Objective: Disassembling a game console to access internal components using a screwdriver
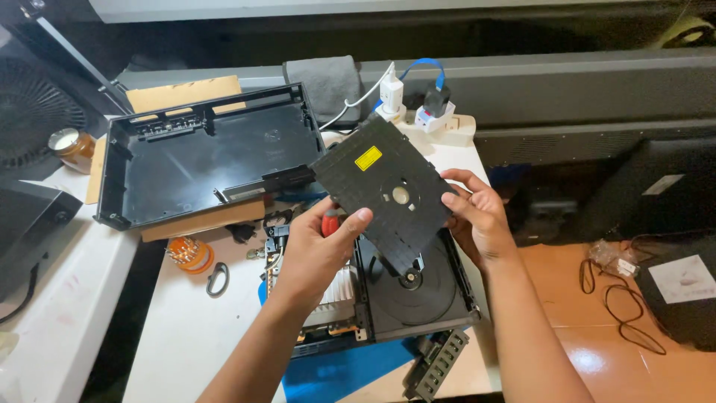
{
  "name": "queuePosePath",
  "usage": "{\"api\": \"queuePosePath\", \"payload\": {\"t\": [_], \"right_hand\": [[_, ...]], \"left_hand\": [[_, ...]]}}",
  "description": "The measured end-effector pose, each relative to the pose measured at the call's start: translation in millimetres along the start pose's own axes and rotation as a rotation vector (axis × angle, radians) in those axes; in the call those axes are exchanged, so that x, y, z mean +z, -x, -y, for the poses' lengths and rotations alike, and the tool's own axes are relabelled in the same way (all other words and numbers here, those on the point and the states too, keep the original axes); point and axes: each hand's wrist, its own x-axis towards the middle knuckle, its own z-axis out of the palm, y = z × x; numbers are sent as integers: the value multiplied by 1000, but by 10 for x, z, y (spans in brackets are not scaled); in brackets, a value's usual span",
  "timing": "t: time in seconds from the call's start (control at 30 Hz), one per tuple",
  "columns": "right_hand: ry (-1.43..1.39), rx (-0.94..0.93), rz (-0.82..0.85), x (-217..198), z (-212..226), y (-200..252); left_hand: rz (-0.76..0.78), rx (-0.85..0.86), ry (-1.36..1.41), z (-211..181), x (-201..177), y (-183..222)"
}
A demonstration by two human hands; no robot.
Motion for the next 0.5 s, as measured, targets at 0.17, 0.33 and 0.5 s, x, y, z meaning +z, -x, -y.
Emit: {"api": "queuePosePath", "payload": {"t": [0.17, 0.33, 0.5], "right_hand": [[-37, 21, 178, 51, 136, 35], [218, -7, 199, 223, 183, 108], [657, -37, 172, 561, 380, 294]], "left_hand": [[-238, 73, 117, -8, -110, -147], [-525, 174, 338, -218, -238, -294], [-678, 170, 343, -102, -485, -438]]}}
